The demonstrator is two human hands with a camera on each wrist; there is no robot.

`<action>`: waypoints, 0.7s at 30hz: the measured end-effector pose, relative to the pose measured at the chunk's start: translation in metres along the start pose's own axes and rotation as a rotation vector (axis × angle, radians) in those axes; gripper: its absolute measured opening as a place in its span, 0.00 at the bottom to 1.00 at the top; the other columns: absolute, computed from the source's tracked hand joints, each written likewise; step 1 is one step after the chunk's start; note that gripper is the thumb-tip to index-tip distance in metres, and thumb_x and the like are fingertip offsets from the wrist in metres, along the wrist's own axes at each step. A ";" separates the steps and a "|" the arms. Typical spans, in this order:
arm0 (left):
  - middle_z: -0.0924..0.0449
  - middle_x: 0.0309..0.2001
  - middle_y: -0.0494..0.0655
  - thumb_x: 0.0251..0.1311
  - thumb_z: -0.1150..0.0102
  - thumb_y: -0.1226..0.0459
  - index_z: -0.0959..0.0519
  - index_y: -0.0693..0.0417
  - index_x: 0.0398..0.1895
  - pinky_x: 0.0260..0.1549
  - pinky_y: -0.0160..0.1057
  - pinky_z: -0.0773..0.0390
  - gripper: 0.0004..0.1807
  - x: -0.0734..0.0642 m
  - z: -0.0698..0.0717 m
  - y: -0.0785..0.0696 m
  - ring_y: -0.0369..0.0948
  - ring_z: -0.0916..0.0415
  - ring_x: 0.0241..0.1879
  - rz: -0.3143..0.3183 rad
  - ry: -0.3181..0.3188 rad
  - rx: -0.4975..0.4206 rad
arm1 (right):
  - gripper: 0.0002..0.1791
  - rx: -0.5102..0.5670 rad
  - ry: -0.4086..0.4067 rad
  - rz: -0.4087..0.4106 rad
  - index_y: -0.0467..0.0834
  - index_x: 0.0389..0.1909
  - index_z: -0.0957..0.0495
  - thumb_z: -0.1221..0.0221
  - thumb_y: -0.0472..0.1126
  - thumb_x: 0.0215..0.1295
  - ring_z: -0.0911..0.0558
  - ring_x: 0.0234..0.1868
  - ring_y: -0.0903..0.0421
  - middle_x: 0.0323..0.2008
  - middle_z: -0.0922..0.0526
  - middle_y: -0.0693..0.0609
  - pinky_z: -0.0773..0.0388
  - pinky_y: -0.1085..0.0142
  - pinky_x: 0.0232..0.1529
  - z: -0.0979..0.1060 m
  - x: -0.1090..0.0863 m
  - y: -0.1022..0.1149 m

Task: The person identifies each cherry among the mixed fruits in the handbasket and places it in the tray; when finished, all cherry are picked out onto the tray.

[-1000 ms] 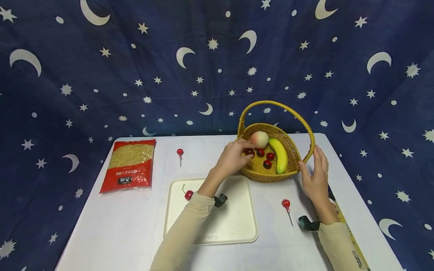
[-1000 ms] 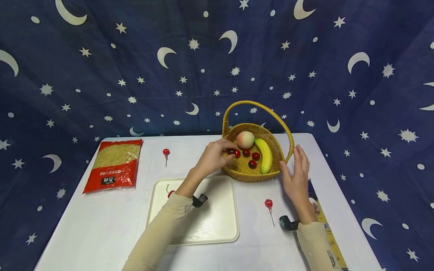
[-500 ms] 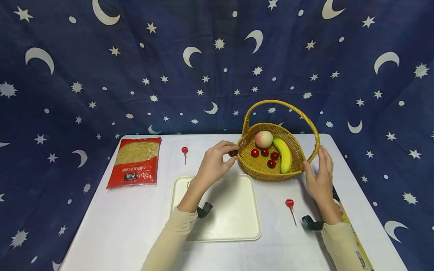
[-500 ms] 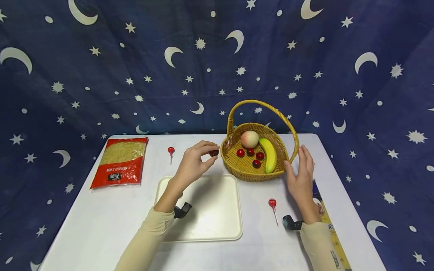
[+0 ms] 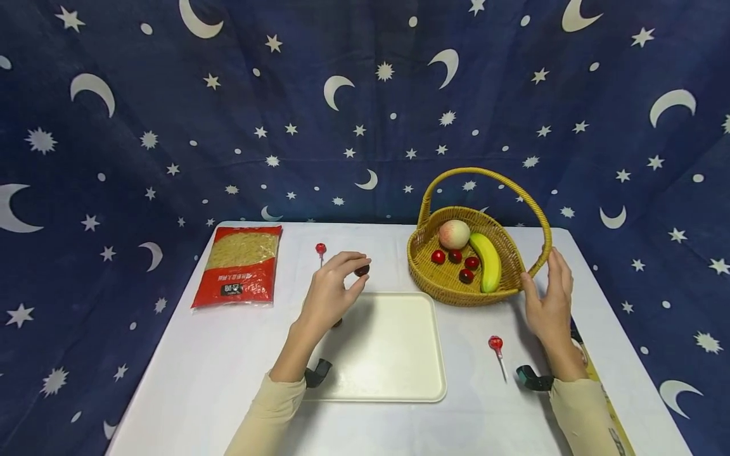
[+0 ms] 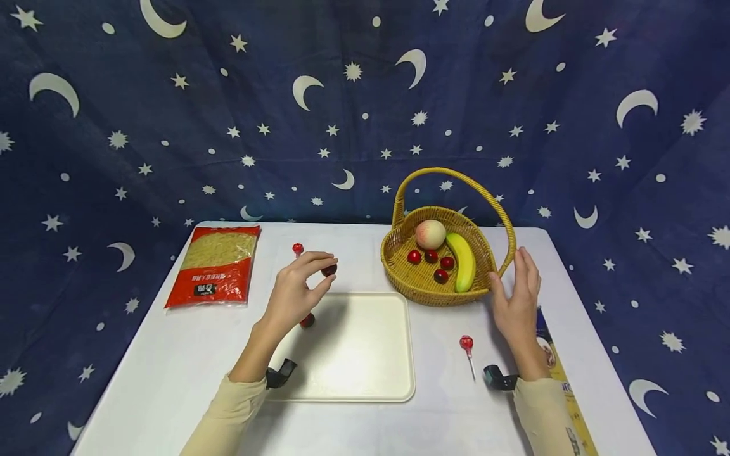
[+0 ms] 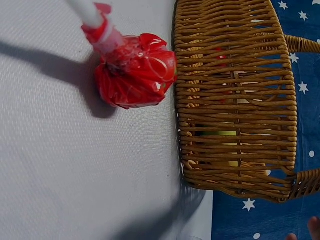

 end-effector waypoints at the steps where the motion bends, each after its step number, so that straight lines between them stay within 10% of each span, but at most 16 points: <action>1: 0.10 0.52 0.48 0.61 0.25 0.70 0.10 0.56 0.51 0.51 0.43 0.12 0.15 -0.003 0.000 0.001 0.44 0.12 0.50 -0.001 -0.003 0.010 | 0.38 0.002 -0.001 0.002 0.45 0.83 0.40 0.40 0.30 0.75 0.43 0.84 0.36 0.81 0.40 0.36 0.45 0.50 0.84 0.000 0.000 0.000; 10: 0.11 0.49 0.47 0.57 0.23 0.71 0.10 0.57 0.47 0.44 0.40 0.11 0.14 -0.032 -0.025 0.013 0.42 0.12 0.46 -0.046 0.037 0.083 | 0.38 0.015 -0.011 0.027 0.46 0.82 0.38 0.39 0.30 0.74 0.42 0.83 0.37 0.81 0.39 0.37 0.45 0.57 0.84 0.000 0.000 0.000; 21: 0.12 0.48 0.44 0.62 0.26 0.70 0.09 0.54 0.44 0.41 0.34 0.13 0.09 -0.060 -0.059 0.025 0.42 0.13 0.47 -0.050 0.328 0.256 | 0.38 0.005 -0.007 0.021 0.45 0.82 0.39 0.39 0.30 0.74 0.43 0.83 0.36 0.81 0.40 0.35 0.46 0.41 0.84 -0.001 0.000 -0.002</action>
Point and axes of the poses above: each hand's wrist, its own x-axis towards the middle knuckle, its own z-axis out of the back of the hand, y = z × x, the point moved 2 cm from there along x, towards the middle knuckle
